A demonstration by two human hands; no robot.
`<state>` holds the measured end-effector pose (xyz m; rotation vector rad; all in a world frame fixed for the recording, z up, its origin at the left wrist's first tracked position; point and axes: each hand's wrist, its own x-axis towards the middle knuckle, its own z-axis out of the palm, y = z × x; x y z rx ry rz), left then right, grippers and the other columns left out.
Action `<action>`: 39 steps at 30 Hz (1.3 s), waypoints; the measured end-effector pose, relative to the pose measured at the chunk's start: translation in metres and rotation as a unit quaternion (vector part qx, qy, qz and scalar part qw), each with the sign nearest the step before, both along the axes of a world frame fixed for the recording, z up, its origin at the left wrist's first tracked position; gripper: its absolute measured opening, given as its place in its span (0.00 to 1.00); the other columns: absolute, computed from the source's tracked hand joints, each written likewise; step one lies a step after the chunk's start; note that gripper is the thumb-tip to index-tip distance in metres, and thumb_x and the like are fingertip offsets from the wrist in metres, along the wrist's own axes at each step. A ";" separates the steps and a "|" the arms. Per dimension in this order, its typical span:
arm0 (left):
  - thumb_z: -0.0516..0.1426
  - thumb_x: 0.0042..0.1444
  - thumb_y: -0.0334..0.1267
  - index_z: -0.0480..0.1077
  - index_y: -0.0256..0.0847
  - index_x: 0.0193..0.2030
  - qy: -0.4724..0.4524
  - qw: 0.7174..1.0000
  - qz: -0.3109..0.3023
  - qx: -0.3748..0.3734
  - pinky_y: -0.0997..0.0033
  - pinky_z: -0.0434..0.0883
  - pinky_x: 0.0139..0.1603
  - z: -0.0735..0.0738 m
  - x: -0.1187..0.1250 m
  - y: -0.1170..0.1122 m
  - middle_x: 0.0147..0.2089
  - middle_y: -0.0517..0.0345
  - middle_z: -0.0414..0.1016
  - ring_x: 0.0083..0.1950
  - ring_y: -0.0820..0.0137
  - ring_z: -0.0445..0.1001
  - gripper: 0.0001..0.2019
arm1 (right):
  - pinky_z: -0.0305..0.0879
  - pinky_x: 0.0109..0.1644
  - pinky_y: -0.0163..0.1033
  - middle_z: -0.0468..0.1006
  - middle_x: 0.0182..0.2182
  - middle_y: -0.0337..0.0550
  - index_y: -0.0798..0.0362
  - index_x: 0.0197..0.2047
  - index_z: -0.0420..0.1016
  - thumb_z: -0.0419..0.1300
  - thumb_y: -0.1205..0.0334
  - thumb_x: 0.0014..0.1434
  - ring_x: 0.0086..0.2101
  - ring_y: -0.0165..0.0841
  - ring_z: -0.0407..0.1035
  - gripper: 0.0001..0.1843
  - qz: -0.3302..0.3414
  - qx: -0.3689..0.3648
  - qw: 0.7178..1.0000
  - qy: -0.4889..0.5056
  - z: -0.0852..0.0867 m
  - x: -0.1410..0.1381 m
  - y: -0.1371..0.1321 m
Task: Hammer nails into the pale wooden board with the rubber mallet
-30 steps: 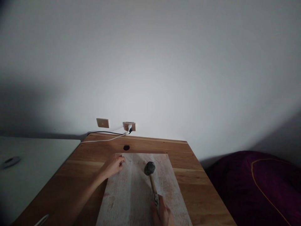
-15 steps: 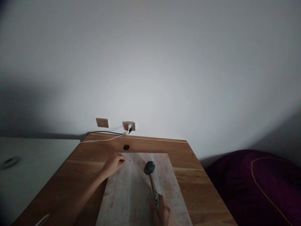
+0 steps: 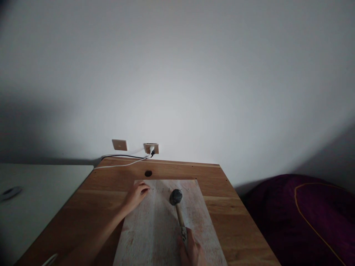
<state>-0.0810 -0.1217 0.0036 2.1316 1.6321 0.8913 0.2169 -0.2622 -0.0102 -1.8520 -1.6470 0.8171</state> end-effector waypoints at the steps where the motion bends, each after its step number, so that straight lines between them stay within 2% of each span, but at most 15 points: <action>1: 0.59 0.62 0.30 0.81 0.42 0.40 -0.008 1.000 0.011 0.010 0.64 0.73 0.51 -0.006 0.000 -0.001 0.42 0.52 0.80 0.46 0.62 0.78 0.08 | 0.72 0.38 0.40 0.86 0.32 0.49 0.49 0.50 0.72 0.42 0.42 0.69 0.36 0.46 0.83 0.26 0.009 -0.008 1.000 0.009 -0.001 0.002 0.001; 4: 0.59 0.64 0.32 0.81 0.43 0.41 -0.022 0.999 0.024 0.041 0.63 0.73 0.51 -0.018 0.000 -0.005 0.41 0.52 0.79 0.46 0.62 0.77 0.08 | 0.71 0.38 0.40 0.86 0.31 0.49 0.49 0.49 0.72 0.41 0.37 0.68 0.35 0.46 0.83 0.29 0.021 -0.007 1.000 0.016 -0.006 0.006 0.002; 7: 0.59 0.65 0.32 0.81 0.43 0.41 -0.032 0.998 0.011 0.054 0.63 0.73 0.51 -0.023 -0.001 -0.006 0.41 0.53 0.79 0.45 0.63 0.77 0.08 | 0.72 0.38 0.40 0.85 0.31 0.50 0.51 0.51 0.73 0.41 0.33 0.67 0.35 0.46 0.83 0.33 0.008 -0.004 1.000 0.017 -0.009 0.007 0.002; 12: 0.61 0.63 0.34 0.79 0.43 0.42 -0.064 0.997 0.023 0.047 0.62 0.74 0.51 -0.023 -0.002 -0.004 0.42 0.53 0.79 0.46 0.62 0.78 0.04 | 0.72 0.37 0.38 0.85 0.30 0.48 0.51 0.50 0.75 0.41 0.32 0.67 0.34 0.44 0.82 0.35 0.011 0.011 1.000 0.020 -0.009 0.006 0.002; 15: 0.62 0.61 0.34 0.77 0.42 0.43 -0.101 0.994 0.035 0.035 0.64 0.75 0.48 -0.023 -0.003 -0.004 0.42 0.53 0.79 0.43 0.64 0.78 0.04 | 0.72 0.37 0.38 0.85 0.29 0.46 0.50 0.51 0.75 0.41 0.31 0.66 0.33 0.43 0.82 0.36 0.005 0.009 1.000 0.008 -0.009 0.006 0.002; 17: 0.62 0.61 0.35 0.76 0.41 0.40 -0.115 0.992 0.040 0.029 0.65 0.75 0.46 -0.022 -0.003 -0.004 0.40 0.54 0.78 0.41 0.65 0.78 0.02 | 0.72 0.36 0.37 0.85 0.30 0.47 0.50 0.50 0.75 0.41 0.30 0.66 0.33 0.43 0.82 0.36 0.010 0.004 1.000 0.004 -0.009 0.005 0.002; 21: 0.61 0.62 0.37 0.74 0.42 0.34 -0.119 0.992 0.035 0.032 0.66 0.74 0.45 -0.018 -0.002 -0.006 0.37 0.56 0.76 0.40 0.65 0.77 0.05 | 0.72 0.35 0.38 0.84 0.27 0.47 0.53 0.53 0.75 0.38 0.25 0.65 0.31 0.43 0.82 0.44 0.020 0.000 1.000 0.005 -0.008 -0.001 0.004; 24: 0.59 0.62 0.36 0.74 0.42 0.35 -0.110 0.993 0.031 0.037 0.67 0.73 0.45 -0.015 -0.001 -0.007 0.38 0.55 0.75 0.41 0.66 0.76 0.05 | 0.73 0.36 0.37 0.83 0.26 0.47 0.53 0.53 0.76 0.38 0.21 0.62 0.32 0.43 0.82 0.47 0.023 0.015 1.000 -0.001 -0.004 -0.011 0.009; 29: 0.57 0.59 0.30 0.76 0.42 0.37 -0.073 0.996 0.035 0.030 0.64 0.73 0.48 -0.014 0.000 -0.009 0.40 0.52 0.76 0.45 0.63 0.76 0.07 | 0.69 0.31 0.35 0.81 0.23 0.43 0.52 0.51 0.75 0.40 0.26 0.65 0.26 0.39 0.79 0.41 0.057 0.013 0.998 0.023 0.014 -0.040 0.019; 31: 0.59 0.56 0.29 0.77 0.42 0.43 -0.069 0.997 0.036 0.022 0.61 0.73 0.52 -0.015 -0.001 -0.009 0.45 0.51 0.76 0.48 0.61 0.76 0.10 | 0.68 0.28 0.35 0.79 0.21 0.41 0.53 0.53 0.73 0.39 0.28 0.66 0.24 0.38 0.77 0.40 0.078 0.005 0.997 0.030 0.023 -0.054 0.024; 34: 0.62 0.53 0.33 0.74 0.41 0.55 -0.078 0.996 0.034 0.011 0.56 0.73 0.55 -0.016 -0.003 -0.008 0.51 0.48 0.75 0.51 0.58 0.75 0.21 | 0.66 0.27 0.34 0.77 0.21 0.39 0.53 0.53 0.72 0.37 0.30 0.68 0.22 0.37 0.75 0.38 0.106 0.016 0.994 0.031 0.031 -0.073 0.034; 36: 0.63 0.53 0.35 0.71 0.39 0.57 -0.088 0.996 0.026 0.013 0.55 0.73 0.55 -0.017 -0.004 -0.008 0.52 0.47 0.74 0.52 0.57 0.75 0.23 | 0.65 0.28 0.34 0.78 0.23 0.41 0.53 0.52 0.72 0.38 0.32 0.69 0.23 0.36 0.76 0.36 0.129 0.041 0.990 0.027 0.032 -0.083 0.039; 39: 0.61 0.53 0.33 0.71 0.38 0.54 -0.100 0.994 0.019 0.032 0.56 0.73 0.57 -0.019 -0.004 -0.007 0.52 0.46 0.73 0.55 0.56 0.73 0.20 | 0.63 0.27 0.35 0.80 0.24 0.44 0.53 0.51 0.71 0.36 0.35 0.70 0.23 0.38 0.76 0.35 0.150 0.057 0.987 0.003 0.025 -0.093 0.046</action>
